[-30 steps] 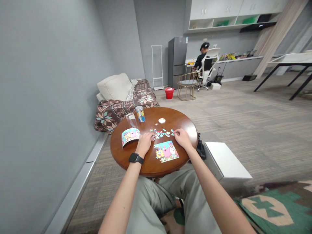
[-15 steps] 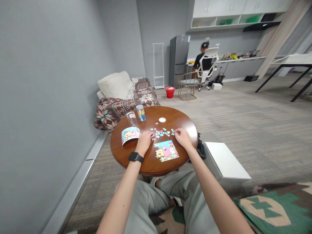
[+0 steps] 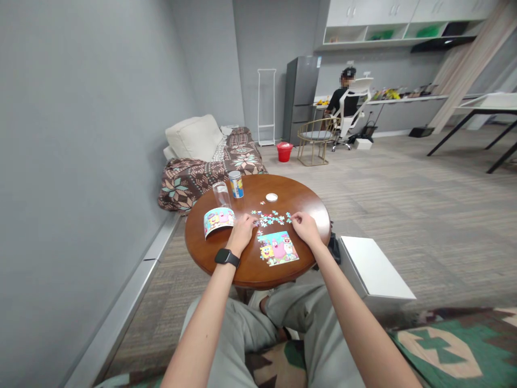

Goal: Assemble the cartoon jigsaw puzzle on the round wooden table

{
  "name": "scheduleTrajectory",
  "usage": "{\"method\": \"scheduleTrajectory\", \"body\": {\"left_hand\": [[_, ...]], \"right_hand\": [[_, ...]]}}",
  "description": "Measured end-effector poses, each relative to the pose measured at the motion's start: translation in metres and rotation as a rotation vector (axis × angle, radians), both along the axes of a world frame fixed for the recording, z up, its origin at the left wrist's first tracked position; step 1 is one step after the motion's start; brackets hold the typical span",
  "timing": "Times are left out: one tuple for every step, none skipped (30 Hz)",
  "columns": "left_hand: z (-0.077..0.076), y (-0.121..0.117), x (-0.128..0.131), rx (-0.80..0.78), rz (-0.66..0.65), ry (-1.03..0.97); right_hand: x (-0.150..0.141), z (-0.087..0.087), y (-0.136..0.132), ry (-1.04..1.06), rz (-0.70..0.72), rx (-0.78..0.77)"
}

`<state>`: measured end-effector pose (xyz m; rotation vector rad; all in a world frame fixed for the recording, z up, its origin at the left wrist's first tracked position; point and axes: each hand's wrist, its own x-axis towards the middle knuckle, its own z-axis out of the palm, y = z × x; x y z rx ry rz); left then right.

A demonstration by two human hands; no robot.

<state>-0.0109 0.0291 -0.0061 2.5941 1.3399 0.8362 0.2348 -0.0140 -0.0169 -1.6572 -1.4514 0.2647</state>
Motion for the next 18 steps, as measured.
{"method": "scheduleTrajectory", "body": {"left_hand": [[0.001,-0.001,0.0,-0.003,-0.001,-0.008],[0.002,-0.002,0.0,-0.009,-0.001,-0.017],[0.004,-0.003,0.0,-0.017,-0.004,-0.029],[0.005,-0.004,0.0,-0.026,-0.014,-0.044],[0.007,-0.006,0.001,-0.037,-0.033,-0.061],[0.01,-0.007,0.001,-0.049,-0.057,-0.082],[0.012,-0.008,0.001,-0.064,-0.079,-0.106],[0.014,-0.009,0.001,-0.081,-0.093,-0.135],[0.016,-0.011,0.001,-0.097,-0.096,-0.167],[0.018,-0.012,0.0,-0.111,-0.09,-0.204],[0.02,-0.014,0.0,-0.125,-0.086,-0.243],[0.021,-0.015,0.0,-0.14,-0.089,-0.278],[0.023,-0.017,0.0,-0.155,-0.1,-0.3],[0.024,-0.018,-0.001,-0.168,-0.116,-0.303],[0.024,-0.019,-0.001,-0.177,-0.132,-0.286],[0.025,-0.02,0.0,-0.178,-0.143,-0.253],[0.025,-0.021,0.0,-0.169,-0.144,-0.21],[0.024,-0.021,0.001,-0.151,-0.137,-0.168]], "right_hand": [[0.0,0.0,0.0,-0.002,0.001,0.002],[0.0,0.0,0.0,-0.004,0.001,0.004],[0.0,0.0,0.0,-0.005,0.001,0.005],[0.001,-0.001,0.0,-0.006,0.0,0.004],[0.001,-0.001,0.0,-0.007,-0.001,0.002],[0.001,-0.001,0.0,-0.008,-0.001,-0.001],[0.001,-0.001,0.001,-0.011,0.0,-0.003],[0.001,-0.001,0.001,-0.014,0.001,-0.005],[0.001,-0.001,0.001,-0.017,0.001,-0.007],[0.001,-0.001,0.001,-0.02,0.001,-0.009],[0.002,-0.001,0.001,-0.024,0.002,-0.01],[0.002,-0.001,0.001,-0.026,0.003,-0.01],[0.002,-0.002,0.001,-0.026,0.002,-0.009],[0.002,-0.002,0.001,-0.025,0.001,-0.008],[0.002,-0.002,0.001,-0.023,0.0,-0.005],[0.002,-0.002,0.001,-0.02,-0.001,-0.002],[0.002,-0.002,0.001,-0.017,-0.004,0.002],[0.001,-0.002,0.001,-0.015,-0.006,0.004]]}}
